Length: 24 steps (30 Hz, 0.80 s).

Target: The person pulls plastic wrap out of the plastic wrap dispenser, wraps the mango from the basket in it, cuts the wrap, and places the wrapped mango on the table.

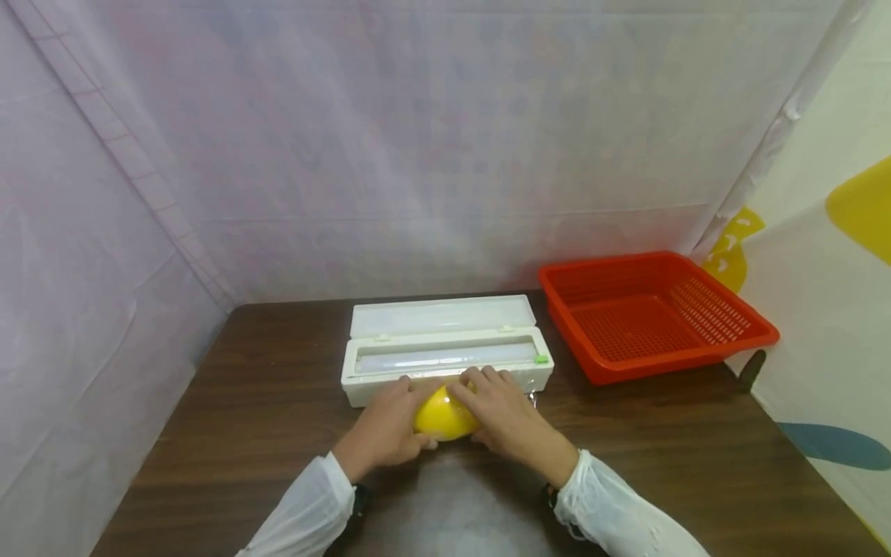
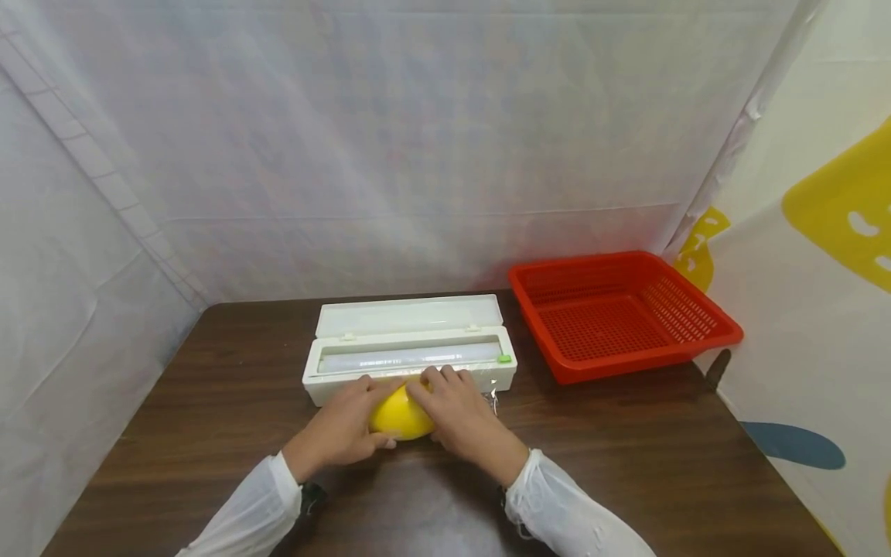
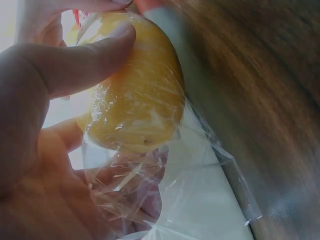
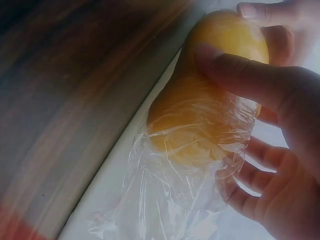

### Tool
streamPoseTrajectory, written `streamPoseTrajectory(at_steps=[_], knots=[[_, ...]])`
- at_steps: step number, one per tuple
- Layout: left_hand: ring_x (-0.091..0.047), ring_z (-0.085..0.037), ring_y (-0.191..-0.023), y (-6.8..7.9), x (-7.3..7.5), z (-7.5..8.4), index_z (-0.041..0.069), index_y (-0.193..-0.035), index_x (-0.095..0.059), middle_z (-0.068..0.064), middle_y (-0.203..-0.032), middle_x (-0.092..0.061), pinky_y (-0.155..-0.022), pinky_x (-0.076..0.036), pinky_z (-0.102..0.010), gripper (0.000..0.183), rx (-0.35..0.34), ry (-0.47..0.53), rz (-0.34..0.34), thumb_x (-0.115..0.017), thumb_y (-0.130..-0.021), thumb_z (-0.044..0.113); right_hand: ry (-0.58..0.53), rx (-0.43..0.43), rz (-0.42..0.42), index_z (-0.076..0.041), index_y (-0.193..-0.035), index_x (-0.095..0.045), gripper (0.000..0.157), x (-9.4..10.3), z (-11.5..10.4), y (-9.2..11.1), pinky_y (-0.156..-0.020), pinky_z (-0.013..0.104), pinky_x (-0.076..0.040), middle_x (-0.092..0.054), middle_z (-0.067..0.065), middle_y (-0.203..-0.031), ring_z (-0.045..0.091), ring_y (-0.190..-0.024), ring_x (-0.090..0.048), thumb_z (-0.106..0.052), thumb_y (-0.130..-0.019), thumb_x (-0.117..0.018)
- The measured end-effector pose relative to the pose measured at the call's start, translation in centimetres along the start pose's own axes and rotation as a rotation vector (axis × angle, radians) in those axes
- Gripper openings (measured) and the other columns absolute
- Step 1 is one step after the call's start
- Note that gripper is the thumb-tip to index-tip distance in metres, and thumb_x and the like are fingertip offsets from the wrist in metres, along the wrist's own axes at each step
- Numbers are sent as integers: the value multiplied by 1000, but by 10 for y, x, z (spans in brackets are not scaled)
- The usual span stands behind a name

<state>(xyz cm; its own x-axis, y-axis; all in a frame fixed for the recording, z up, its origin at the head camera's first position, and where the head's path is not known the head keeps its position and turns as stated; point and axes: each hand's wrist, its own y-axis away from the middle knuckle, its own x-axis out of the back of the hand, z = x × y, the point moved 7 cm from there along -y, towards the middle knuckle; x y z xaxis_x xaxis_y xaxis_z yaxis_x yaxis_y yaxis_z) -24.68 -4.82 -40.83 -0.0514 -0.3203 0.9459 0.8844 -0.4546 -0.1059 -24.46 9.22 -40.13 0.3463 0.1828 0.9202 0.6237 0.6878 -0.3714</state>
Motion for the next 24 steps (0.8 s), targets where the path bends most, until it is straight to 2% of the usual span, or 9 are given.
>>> streamPoseTrajectory(at_steps=[8, 19, 24], knots=[[-59, -26, -110, 2, 1, -1, 25, -150, -48, -9, -126, -67, -98, -48, -48, 84, -4, 30, -1, -87, -76, 34, -9, 13, 18, -22, -125, -60, 80, 3, 0, 0, -79, 36, -50, -65, 1, -113, 22, -93, -59, -32, -55, -98], [-59, -26, -112, 1, 1, -1, 21, -150, -47, -8, -130, -66, -100, -47, -49, 85, -33, 80, 0, -88, -75, 29, -39, 27, -6, -18, -127, -62, 78, 3, 2, 0, -81, 36, -52, -69, 3, -117, 22, -94, -63, -32, -59, -97], [-60, -22, -105, 0, 2, -3, 15, -138, -48, -8, -125, -65, -95, -50, -45, 77, 8, 128, -5, -89, -74, 28, -64, 20, -28, -16, -129, -63, 75, 1, 4, 0, -81, 36, -53, -69, 4, -119, 22, -94, -63, -32, -63, -95]])
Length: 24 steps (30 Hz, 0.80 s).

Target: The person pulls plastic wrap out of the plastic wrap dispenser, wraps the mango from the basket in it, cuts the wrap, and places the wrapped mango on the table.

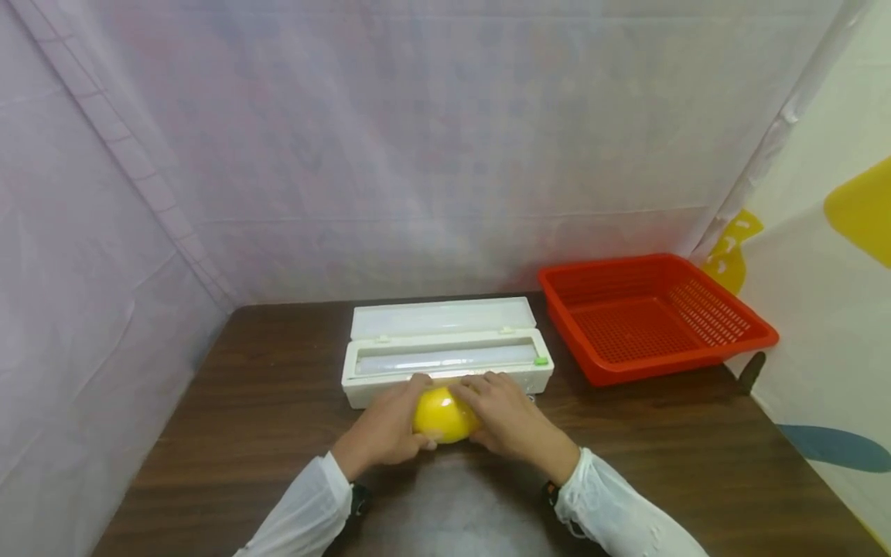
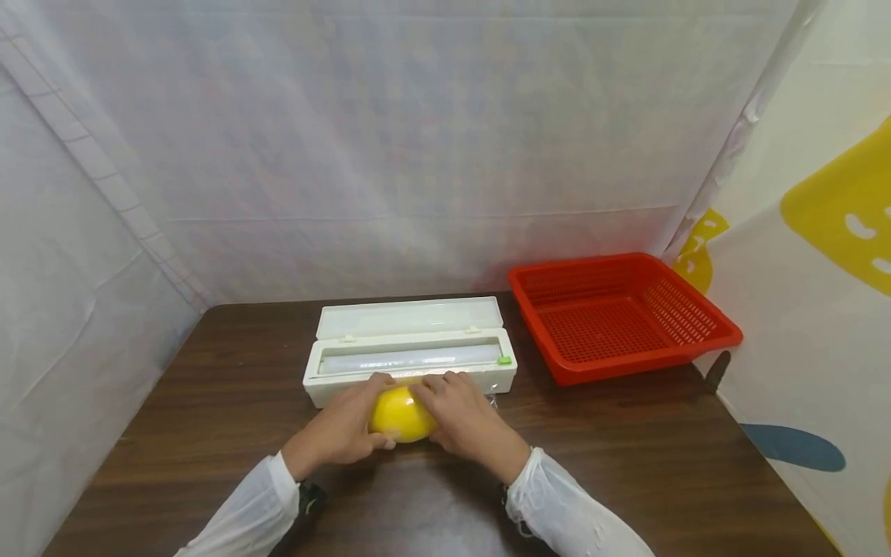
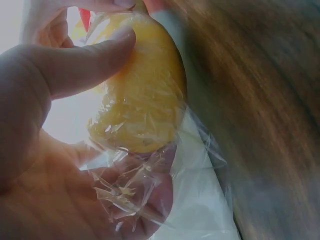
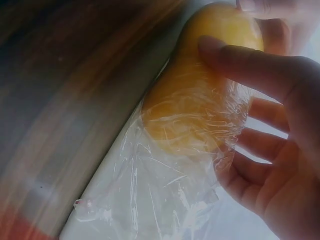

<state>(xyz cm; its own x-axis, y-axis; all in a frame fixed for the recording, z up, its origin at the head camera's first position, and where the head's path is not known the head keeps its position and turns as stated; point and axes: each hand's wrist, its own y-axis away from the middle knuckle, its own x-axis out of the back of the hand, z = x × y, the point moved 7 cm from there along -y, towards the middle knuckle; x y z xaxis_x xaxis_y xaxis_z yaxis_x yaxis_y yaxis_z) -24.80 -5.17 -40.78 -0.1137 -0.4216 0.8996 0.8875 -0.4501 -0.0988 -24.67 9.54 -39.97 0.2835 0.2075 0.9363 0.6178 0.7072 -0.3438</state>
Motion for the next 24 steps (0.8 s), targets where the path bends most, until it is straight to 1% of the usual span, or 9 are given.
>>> streamPoseTrajectory(at_steps=[2, 5, 9, 12, 16, 19, 22, 24], knots=[[-60, -22, -103, 0, 0, -1, 14, -134, -49, -9, -123, -65, -93, -51, -45, 73, 20, 15, -4, -89, -74, 28, -14, -4, -13, -15, -130, -63, 75, 0, 1, 0, -82, 37, -54, -69, 4, -120, 22, -95, -64, -31, -64, -95], [-60, -25, -108, 1, -1, -2, 12, -134, -51, -11, -127, -64, -97, -50, -47, 72, 36, 16, -12, -88, -75, 29, -39, -2, -24, -14, -131, -63, 75, 0, 1, 0, -85, 38, -54, -70, 5, -122, 23, -98, -65, -29, -65, -94], [-57, -30, -118, 3, -2, 0, 12, -140, -48, -13, -134, -61, -103, -47, -50, 75, 43, -25, -12, -85, -78, 32, -60, 8, -28, -13, -131, -63, 74, 0, 2, -1, -87, 39, -55, -69, 4, -124, 23, -101, -65, -28, -66, -94], [-55, -32, -117, 6, -4, 4, 10, -141, -46, -16, -132, -61, -103, -45, -50, 75, 41, -68, -2, -83, -80, 33, -59, 15, -30, -14, -133, -63, 75, -1, 3, 0, -88, 39, -54, -69, 3, -124, 23, -102, -65, -28, -66, -93], [-53, -32, -108, 9, -1, 12, 8, -136, -48, -17, -123, -61, -99, -45, -52, 71, 43, -119, 37, -83, -79, 33, -51, 22, -31, -14, -133, -62, 76, -3, 4, 0, -88, 39, -54, -69, 3, -124, 23, -102, -65, -29, -66, -93], [-53, -32, -104, 10, 2, 14, 9, -134, -50, -16, -117, -59, -94, -46, -53, 71, 66, -153, 52, -84, -78, 35, -61, 22, -36, -14, -134, -61, 77, -2, 4, 0, -89, 39, -54, -68, 2, -124, 23, -103, -65, -29, -65, -93], [-51, -29, -98, 10, 1, 15, 10, -135, -51, -12, -111, -55, -86, -47, -50, 73, 89, -188, 54, -84, -76, 38, -84, 10, -55, -15, -136, -60, 78, -2, 5, 0, -91, 39, -54, -68, 2, -126, 22, -105, -65, -27, -66, -93], [-50, -27, -94, 11, 1, 15, 10, -134, -52, -10, -106, -51, -82, -46, -48, 74, 90, -204, 64, -85, -74, 39, -95, 3, -68, -15, -138, -59, 79, -3, 5, 1, -93, 39, -53, -67, 1, -129, 22, -107, -64, -26, -67, -92]])
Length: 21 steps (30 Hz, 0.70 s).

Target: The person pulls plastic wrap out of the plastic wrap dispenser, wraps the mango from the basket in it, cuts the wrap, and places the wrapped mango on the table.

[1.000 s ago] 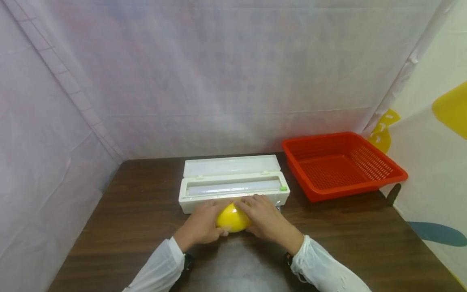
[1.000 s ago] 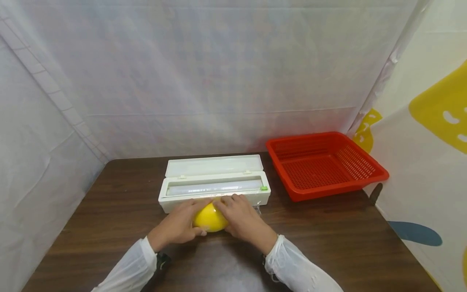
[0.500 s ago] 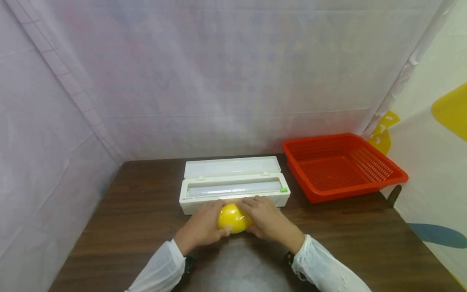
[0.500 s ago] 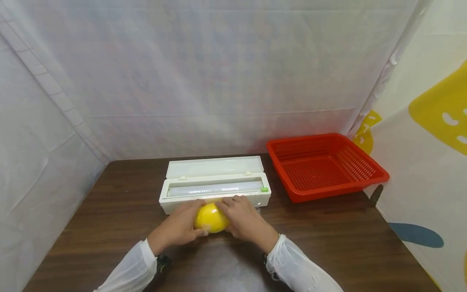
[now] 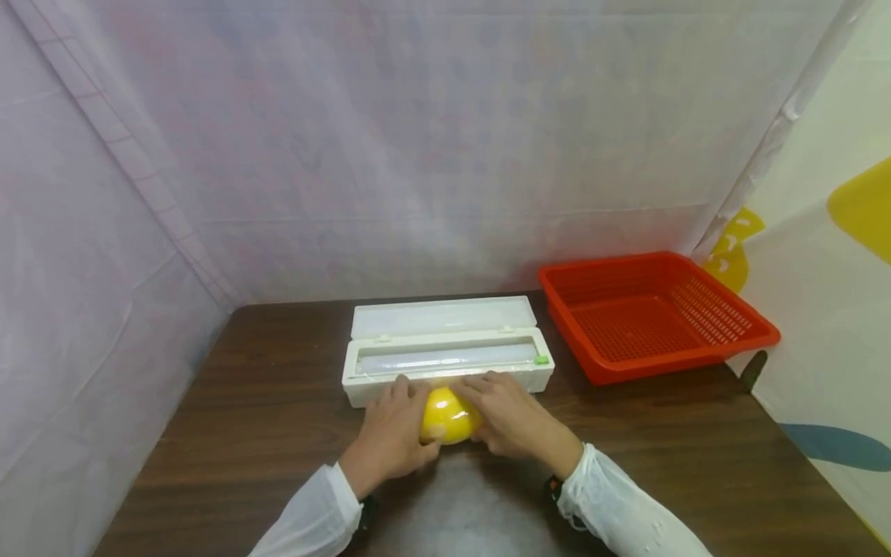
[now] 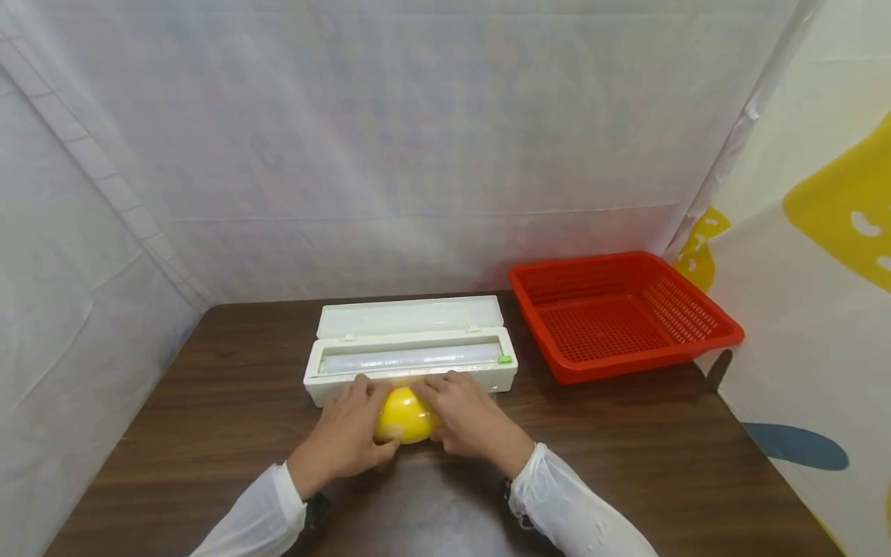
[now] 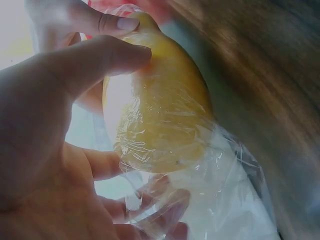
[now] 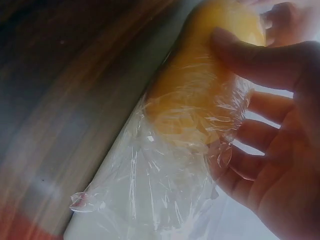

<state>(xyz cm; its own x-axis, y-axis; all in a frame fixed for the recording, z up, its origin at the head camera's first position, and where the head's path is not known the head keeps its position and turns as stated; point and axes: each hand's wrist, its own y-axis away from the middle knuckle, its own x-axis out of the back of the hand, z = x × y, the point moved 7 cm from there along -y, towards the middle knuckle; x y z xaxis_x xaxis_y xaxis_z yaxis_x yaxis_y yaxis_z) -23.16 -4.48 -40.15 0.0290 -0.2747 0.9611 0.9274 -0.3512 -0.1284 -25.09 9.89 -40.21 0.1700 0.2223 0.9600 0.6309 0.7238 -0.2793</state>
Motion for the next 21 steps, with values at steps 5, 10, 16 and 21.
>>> streamPoseTrajectory(at_steps=[5, 10, 16, 21], knots=[[-50, -28, -98, -1, -5, 2, 9, -136, -50, -10, -109, -50, -80, -47, -49, 88, -4, -37, 6, -90, -66, 45, 6, 5, -7, -13, -142, -56, 83, -2, 1, 0, -96, 40, -52, -65, 2, -133, 23, -111, -64, -27, -67, -91], [-50, -34, -111, -3, -12, 8, 11, -142, -44, -15, -126, -51, -82, -47, -52, 102, -34, -107, 38, -94, -61, 48, 34, 5, -21, -14, -145, -52, 86, -3, 0, 0, -96, 39, -52, -65, 1, -134, 22, -112, -64, -30, -69, -90], [-50, -36, -115, -1, -8, 15, 12, -137, -48, -17, -132, -51, -86, -45, -51, 98, -107, -208, 167, -97, -57, 41, 37, 14, -34, -13, -146, -50, 87, -2, -1, -1, -97, 40, -52, -64, 1, -132, 22, -112, -63, -29, -70, -89], [-49, -34, -113, -1, -6, 19, 13, -136, -51, -15, -131, -52, -86, -42, -47, 101, -156, -276, 213, -99, -52, 42, 36, 12, -64, -14, -147, -48, 86, -4, -1, 0, -98, 42, -52, -63, 2, -133, 24, -114, -63, -30, -72, -87]])
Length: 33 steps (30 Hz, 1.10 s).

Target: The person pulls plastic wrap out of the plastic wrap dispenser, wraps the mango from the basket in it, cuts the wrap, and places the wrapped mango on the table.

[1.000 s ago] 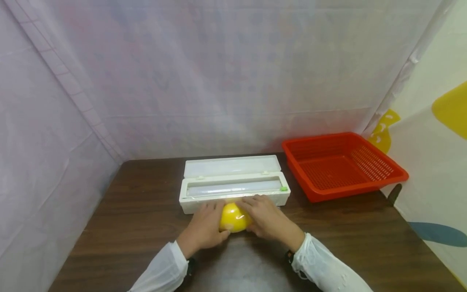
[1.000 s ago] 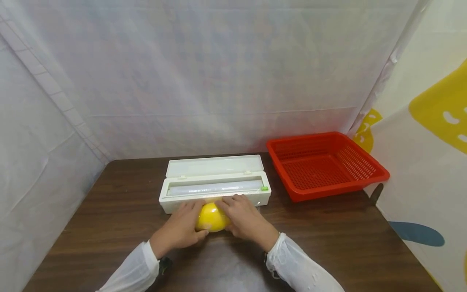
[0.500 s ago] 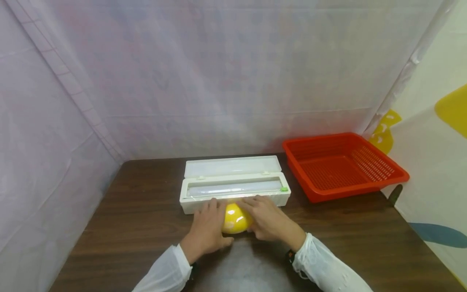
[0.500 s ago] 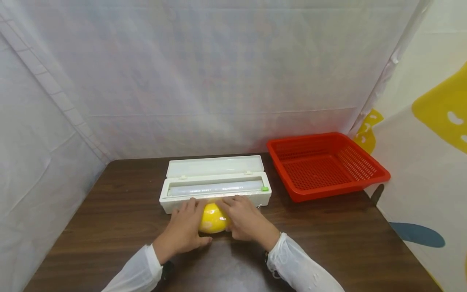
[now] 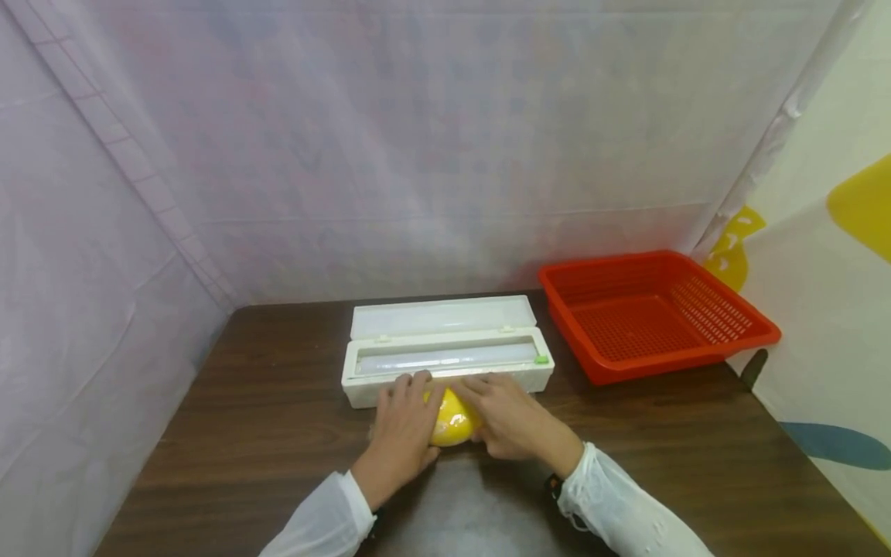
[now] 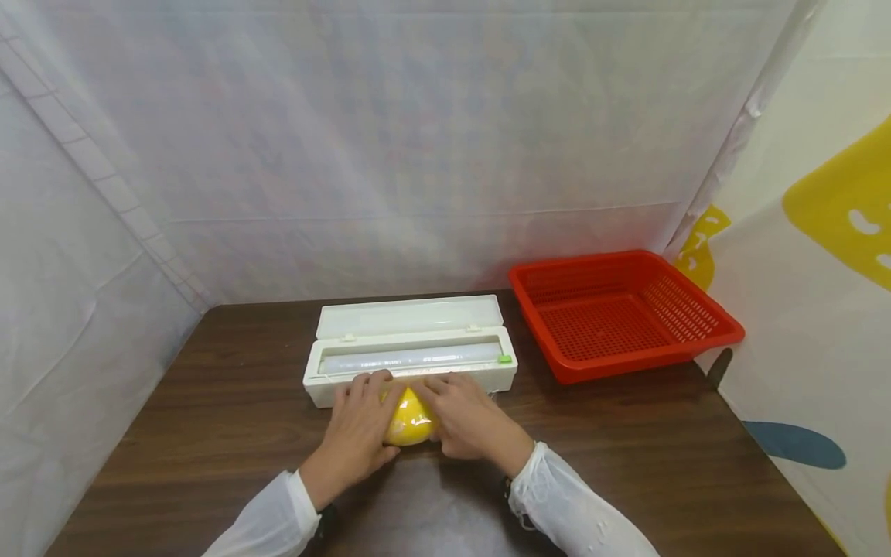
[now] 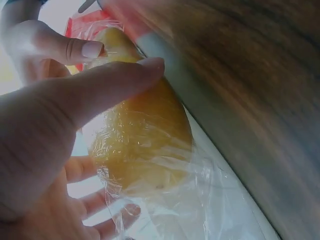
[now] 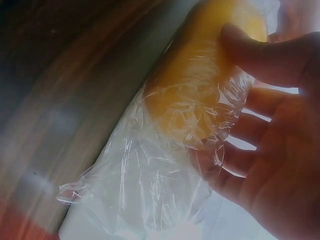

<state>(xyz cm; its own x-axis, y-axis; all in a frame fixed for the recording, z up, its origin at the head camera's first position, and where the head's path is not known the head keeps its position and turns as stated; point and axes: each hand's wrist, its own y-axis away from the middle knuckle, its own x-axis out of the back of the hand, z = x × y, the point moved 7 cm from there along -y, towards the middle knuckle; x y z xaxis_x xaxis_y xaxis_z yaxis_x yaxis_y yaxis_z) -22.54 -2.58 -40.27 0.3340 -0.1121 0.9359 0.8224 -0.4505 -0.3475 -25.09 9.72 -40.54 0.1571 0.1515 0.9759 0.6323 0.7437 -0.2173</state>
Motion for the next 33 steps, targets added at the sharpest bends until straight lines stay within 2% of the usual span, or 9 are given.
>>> streamPoseTrajectory(at_steps=[5, 9, 12, 16, 23, 29, 33], knots=[[-50, -30, -109, -1, 0, 4, 16, -139, -47, -11, -127, -54, -83, -41, -42, 106, -34, 7, -7, -99, -50, 42, -6, 9, -14, -13, -146, -49, 83, -1, 0, 1, -99, 42, -51, -62, 1, -133, 24, -116, -63, -29, -73, -86], [-51, -27, -108, -4, 3, 7, 15, -135, -49, -8, -119, -57, -85, -41, -41, 98, -99, -4, 33, -98, -54, 42, -44, 17, -9, -17, -144, -50, 81, -1, 2, 1, -98, 43, -52, -62, 0, -134, 24, -116, -63, -26, -73, -86], [-52, -25, -107, -5, 4, 9, 15, -136, -50, -6, -117, -58, -87, -41, -42, 99, -137, -18, 51, -97, -54, 45, -91, 15, -8, -21, -145, -50, 81, -1, 5, 1, -102, 43, -50, -61, -2, -139, 23, -119, -62, -22, -72, -86], [-52, -25, -106, -4, 4, 10, 13, -139, -48, -6, -117, -57, -87, -42, -41, 105, -144, -55, 40, -97, -52, 46, -137, 18, -13, -22, -147, -49, 83, -1, 8, 1, -108, 44, -47, -57, -3, -146, 24, -124, -60, -21, -73, -86], [-56, -24, -102, -4, 7, 12, 10, -127, -53, -6, -112, -58, -84, -44, -38, 92, -160, -195, 63, -95, -55, 50, -179, 22, -12, -19, -149, -47, 85, -1, 9, 1, -108, 43, -47, -59, -2, -145, 23, -124, -60, -21, -73, -84], [-58, -23, -101, -3, 11, 10, 13, -118, -58, -4, -109, -60, -83, -46, -39, 82, -172, -167, 74, -95, -54, 48, -198, 0, -38, -19, -150, -46, 84, -1, 9, 0, -107, 44, -47, -59, -3, -144, 23, -122, -61, -23, -75, -83], [-58, -22, -99, -3, 13, 10, 13, -114, -60, -3, -107, -60, -82, -46, -38, 78, -183, -140, 97, -96, -53, 46, -220, -4, -24, -19, -150, -46, 85, 1, 9, 0, -104, 42, -50, -62, -3, -139, 19, -116, -63, -23, -75, -84]])
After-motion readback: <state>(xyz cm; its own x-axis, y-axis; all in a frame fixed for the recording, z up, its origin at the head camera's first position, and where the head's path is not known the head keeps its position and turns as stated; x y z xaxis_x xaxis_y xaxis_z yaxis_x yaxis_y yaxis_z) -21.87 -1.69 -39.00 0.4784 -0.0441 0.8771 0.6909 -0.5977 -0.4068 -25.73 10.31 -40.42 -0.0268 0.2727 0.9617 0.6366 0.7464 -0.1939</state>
